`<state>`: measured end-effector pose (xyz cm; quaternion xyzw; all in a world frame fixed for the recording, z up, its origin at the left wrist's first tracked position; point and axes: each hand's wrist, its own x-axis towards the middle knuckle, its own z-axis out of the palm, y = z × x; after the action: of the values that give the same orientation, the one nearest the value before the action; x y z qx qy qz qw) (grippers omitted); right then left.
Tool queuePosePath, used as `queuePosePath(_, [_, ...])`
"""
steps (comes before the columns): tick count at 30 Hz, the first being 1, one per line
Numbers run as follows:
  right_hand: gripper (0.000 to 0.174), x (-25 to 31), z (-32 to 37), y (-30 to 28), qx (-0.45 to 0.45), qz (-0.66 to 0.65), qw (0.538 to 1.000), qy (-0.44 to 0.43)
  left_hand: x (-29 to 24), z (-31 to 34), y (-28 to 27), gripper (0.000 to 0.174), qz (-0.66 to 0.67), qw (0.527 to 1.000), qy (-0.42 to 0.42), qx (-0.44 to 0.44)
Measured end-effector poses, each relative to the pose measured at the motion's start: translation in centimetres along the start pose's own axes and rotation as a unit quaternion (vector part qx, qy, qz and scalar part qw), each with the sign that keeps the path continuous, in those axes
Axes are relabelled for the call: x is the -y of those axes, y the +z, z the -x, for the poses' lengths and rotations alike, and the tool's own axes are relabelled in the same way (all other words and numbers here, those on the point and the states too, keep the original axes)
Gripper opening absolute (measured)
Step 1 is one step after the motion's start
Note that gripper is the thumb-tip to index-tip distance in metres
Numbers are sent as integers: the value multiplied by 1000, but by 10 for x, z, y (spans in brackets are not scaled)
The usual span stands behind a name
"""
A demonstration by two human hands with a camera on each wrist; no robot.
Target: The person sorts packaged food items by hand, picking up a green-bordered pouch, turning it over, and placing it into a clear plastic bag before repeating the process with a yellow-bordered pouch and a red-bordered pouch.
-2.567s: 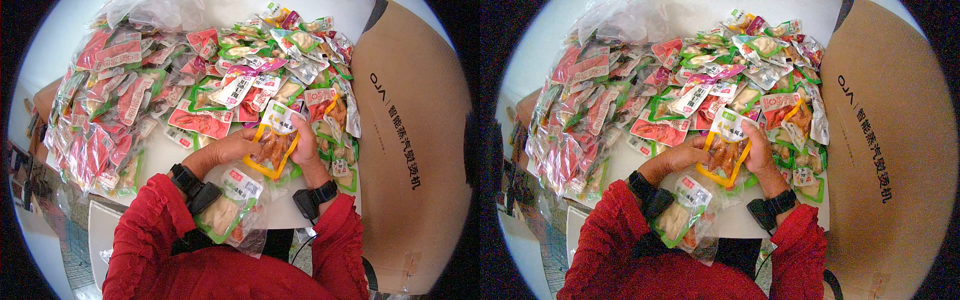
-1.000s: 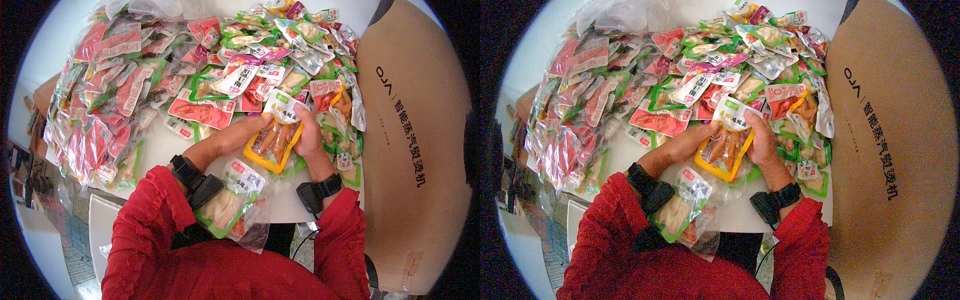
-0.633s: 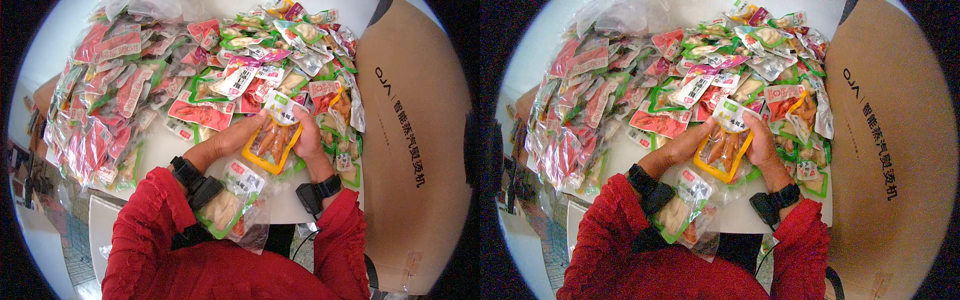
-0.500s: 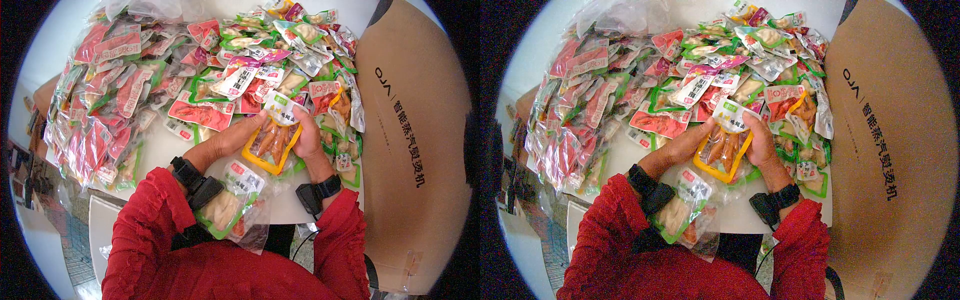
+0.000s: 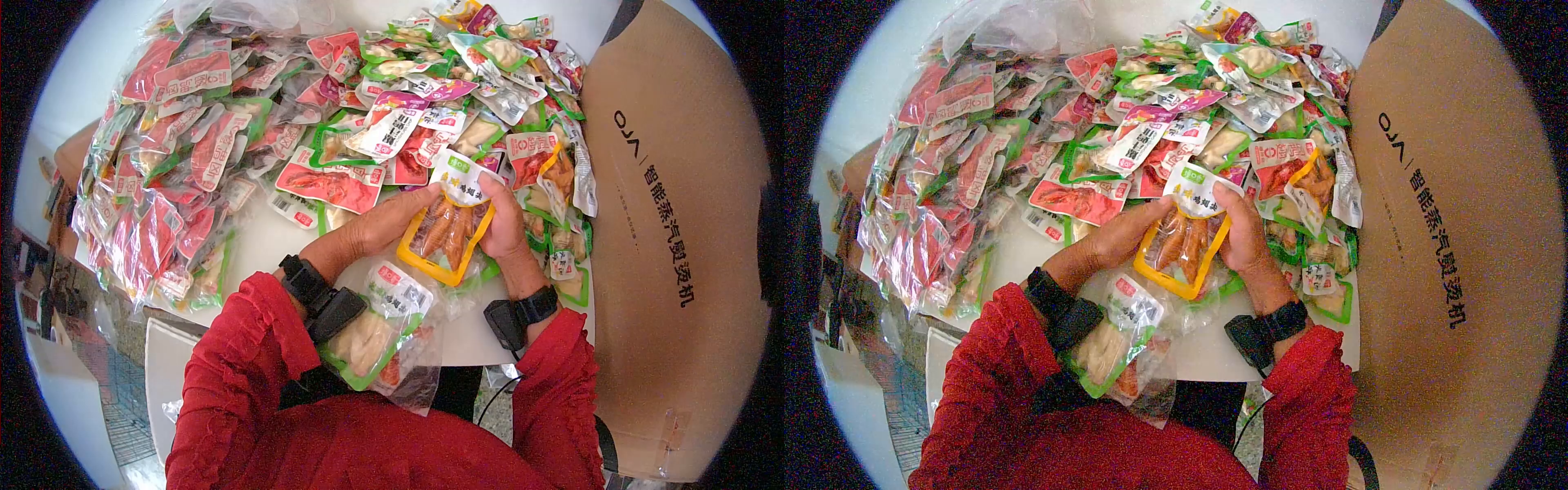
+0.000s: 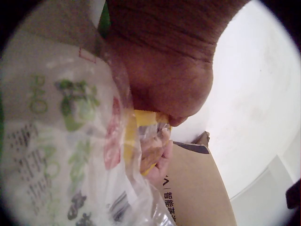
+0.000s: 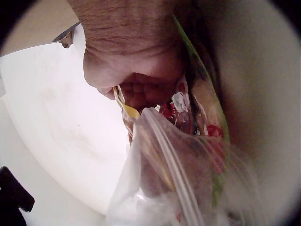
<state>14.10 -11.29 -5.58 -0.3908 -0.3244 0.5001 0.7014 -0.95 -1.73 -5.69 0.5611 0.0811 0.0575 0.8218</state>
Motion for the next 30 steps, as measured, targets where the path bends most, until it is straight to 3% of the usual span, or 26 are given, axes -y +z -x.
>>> queuePosePath(30, [36,2,3,4,-24,16,1000,-6,5,-4,-6,47,7,1000,-7,9])
